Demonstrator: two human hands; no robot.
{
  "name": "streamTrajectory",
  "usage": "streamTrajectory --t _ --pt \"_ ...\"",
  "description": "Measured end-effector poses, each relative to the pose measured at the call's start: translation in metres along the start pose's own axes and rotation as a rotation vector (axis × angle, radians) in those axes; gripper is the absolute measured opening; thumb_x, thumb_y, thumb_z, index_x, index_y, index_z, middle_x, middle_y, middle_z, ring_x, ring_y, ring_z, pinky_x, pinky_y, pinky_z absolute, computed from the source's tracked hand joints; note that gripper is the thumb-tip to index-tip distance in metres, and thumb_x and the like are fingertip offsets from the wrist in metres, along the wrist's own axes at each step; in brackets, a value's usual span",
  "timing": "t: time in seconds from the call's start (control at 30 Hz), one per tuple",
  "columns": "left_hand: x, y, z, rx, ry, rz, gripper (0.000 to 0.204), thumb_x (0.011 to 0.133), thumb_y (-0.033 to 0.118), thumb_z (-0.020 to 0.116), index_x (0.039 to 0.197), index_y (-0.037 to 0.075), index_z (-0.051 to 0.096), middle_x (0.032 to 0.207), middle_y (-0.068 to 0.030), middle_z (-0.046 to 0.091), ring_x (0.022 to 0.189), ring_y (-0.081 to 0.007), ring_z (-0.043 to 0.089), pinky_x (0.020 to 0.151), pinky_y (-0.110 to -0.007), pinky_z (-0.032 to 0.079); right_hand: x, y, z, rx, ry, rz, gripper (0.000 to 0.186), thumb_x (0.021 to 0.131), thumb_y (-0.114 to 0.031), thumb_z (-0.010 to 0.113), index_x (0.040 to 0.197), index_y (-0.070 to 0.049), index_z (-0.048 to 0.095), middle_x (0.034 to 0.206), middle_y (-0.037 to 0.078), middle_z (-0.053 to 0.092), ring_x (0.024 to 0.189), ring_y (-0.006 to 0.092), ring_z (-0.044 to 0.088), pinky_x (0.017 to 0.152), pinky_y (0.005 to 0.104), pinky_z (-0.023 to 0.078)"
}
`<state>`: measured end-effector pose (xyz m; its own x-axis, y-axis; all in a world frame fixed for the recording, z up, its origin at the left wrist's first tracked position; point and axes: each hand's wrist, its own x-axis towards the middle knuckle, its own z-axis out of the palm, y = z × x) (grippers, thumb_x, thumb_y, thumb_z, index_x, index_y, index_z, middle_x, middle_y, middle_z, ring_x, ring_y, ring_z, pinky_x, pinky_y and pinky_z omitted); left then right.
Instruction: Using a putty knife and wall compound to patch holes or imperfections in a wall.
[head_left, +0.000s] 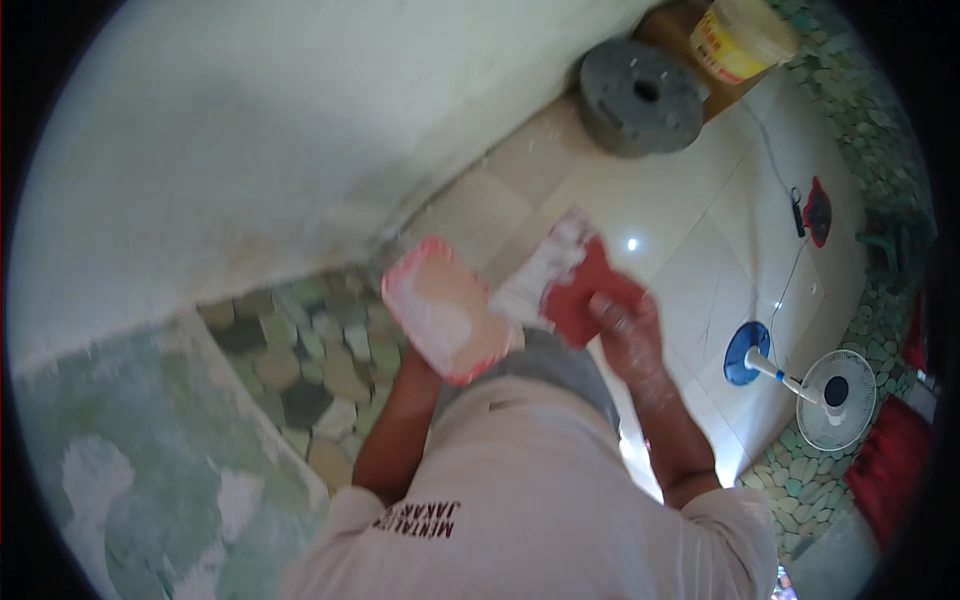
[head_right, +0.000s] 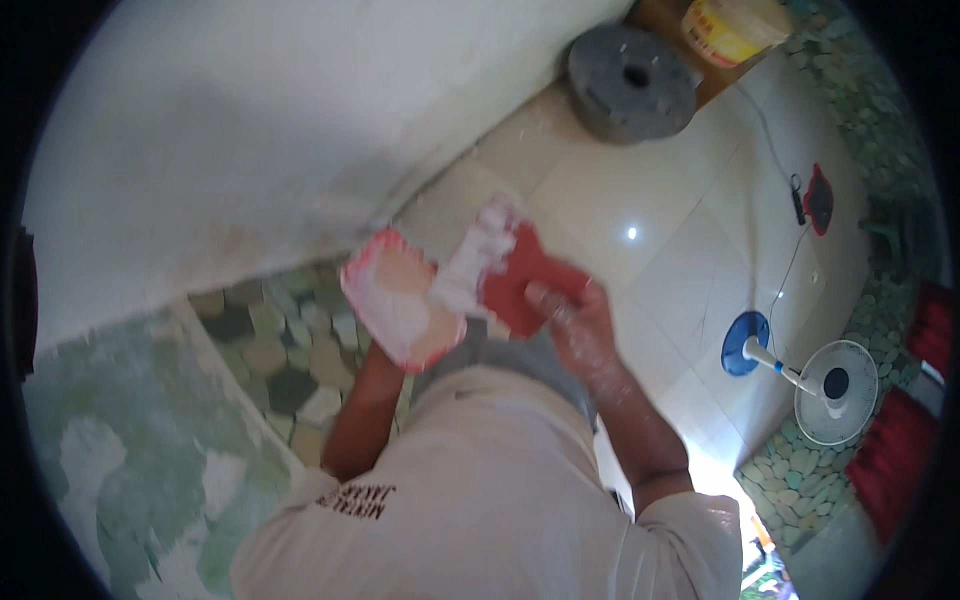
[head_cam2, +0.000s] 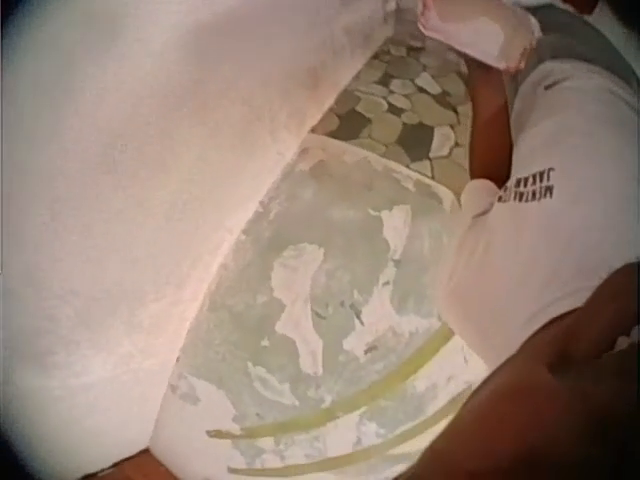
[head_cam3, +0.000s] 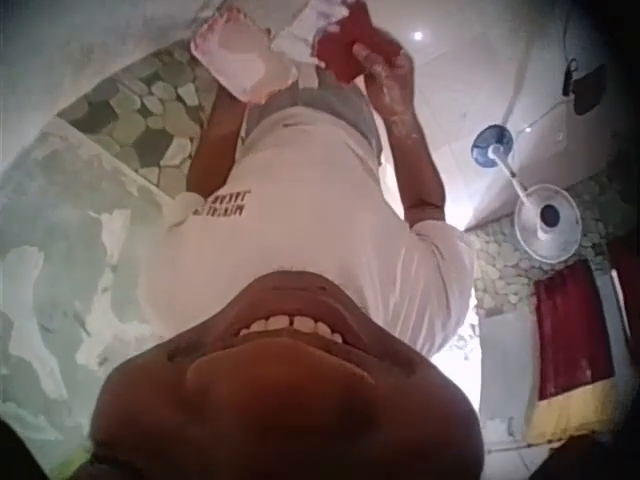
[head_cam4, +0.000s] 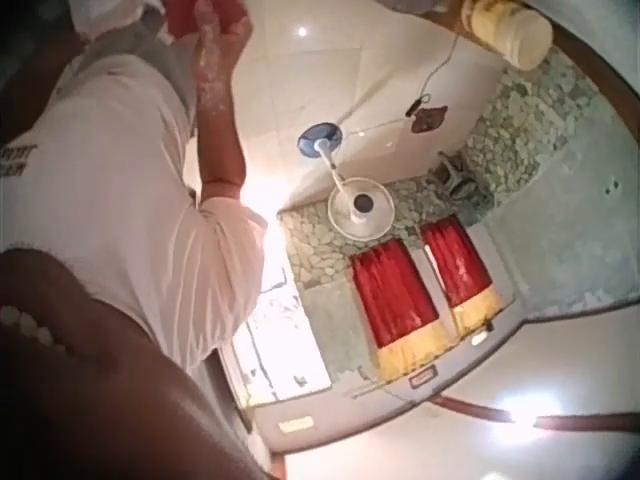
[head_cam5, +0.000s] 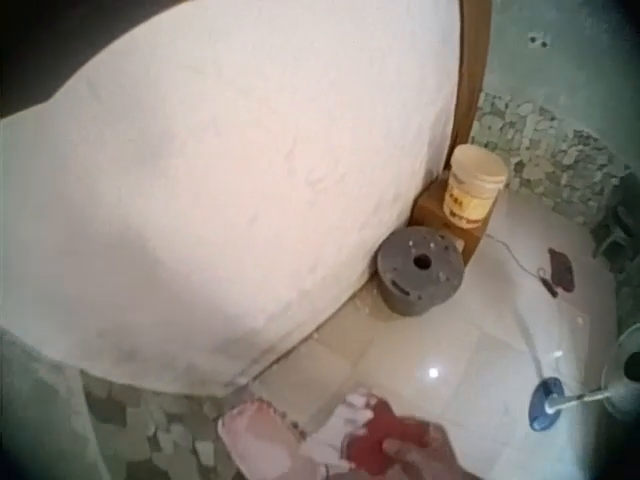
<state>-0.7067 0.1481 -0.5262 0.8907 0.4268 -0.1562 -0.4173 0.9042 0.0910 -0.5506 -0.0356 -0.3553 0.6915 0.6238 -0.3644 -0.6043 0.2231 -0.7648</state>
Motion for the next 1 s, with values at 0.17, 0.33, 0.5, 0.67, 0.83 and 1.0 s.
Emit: streamTrajectory --t 0.17,0.33,0.5,0.67,0.83,1.0 --pt "0.006 0.002 0.046 0.396 -0.010 -0.017 0.054 0.097 0.044 0.040 0.140 0.011 0.038 0.136 -0.0089 0.048 0.123 -0.0266 0.048 0.105 -0.044 0.039 -0.012 -0.013 0.009 -0.185 0.018 -0.211 0.040 0.087 -0.011 0.069 0.123 0.002 0.057 0.112 0.010 0.065 0.103 0.0176 0.061 0.091 0.0321 0.049" --pt "-0.011 -0.011 0.102 0.204 0.060 0.043 0.061 0.095 0.054 0.037 0.138 0.011 0.042 0.135 -0.0088 0.051 0.121 -0.0280 0.051 0.102 -0.046 0.042 -0.052 -0.036 -0.006 -0.216 -0.059 -0.247 0.038 0.090 -0.007 0.063 0.126 0.001 0.053 0.117 0.012 0.063 0.109 0.0231 0.060 0.095 0.0377 0.048" --pt "-0.048 -0.034 0.122 0.157 0.146 0.111 0.064 0.094 0.056 0.036 0.138 0.010 0.042 0.137 -0.0090 0.049 0.125 -0.0282 0.048 0.105 -0.045 0.040 -0.098 -0.064 0.032 -0.655 -0.236 -0.361 0.032 0.094 -0.003 0.056 0.125 0.005 0.054 0.110 0.012 0.065 0.099 0.0166 0.061 0.086 0.0273 0.049" --pt "-0.083 -0.052 0.123 0.225 0.034 0.137 0.053 0.097 0.041 0.040 0.135 0.003 0.043 0.123 -0.0145 0.057 0.110 -0.0260 0.057 0.094 -0.039 0.047 -0.128 -0.048 0.061 -0.730 -0.292 -0.060 0.031 0.094 0.002 0.052 0.124 0.008 0.052 0.098 0.007 0.064 0.080 0.0077 0.057 0.066 0.0213 0.049" --pt "-0.111 -0.080 0.159 0.089 -0.106 0.173 0.062 0.094 0.052 0.040 0.133 0.004 0.046 0.118 -0.0147 0.059 0.103 -0.0263 0.059 0.090 -0.039 0.049 -0.157 -0.042 0.054 -0.850 -0.269 -0.055 0.030 0.094 -0.001 0.053 0.123 0.007 0.052 0.090 0.007 0.064 0.070 0.0063 0.055 0.058 0.0212 0.048" --pt "-0.117 -0.099 0.177 -0.028 -0.003 0.098 0.101 0.081 0.084 0.025 0.143 0.005 0.035 0.140 -0.0163 0.046 0.127 -0.0329 0.047 0.108 -0.047 0.037 -0.171 -0.046 0.034 -0.798 -0.286 -0.064 0.033 0.094 -0.001 0.053 0.126 0.008 0.051 0.096 0.010 0.066 0.080 0.0086 0.058 0.066 0.0225 0.051"
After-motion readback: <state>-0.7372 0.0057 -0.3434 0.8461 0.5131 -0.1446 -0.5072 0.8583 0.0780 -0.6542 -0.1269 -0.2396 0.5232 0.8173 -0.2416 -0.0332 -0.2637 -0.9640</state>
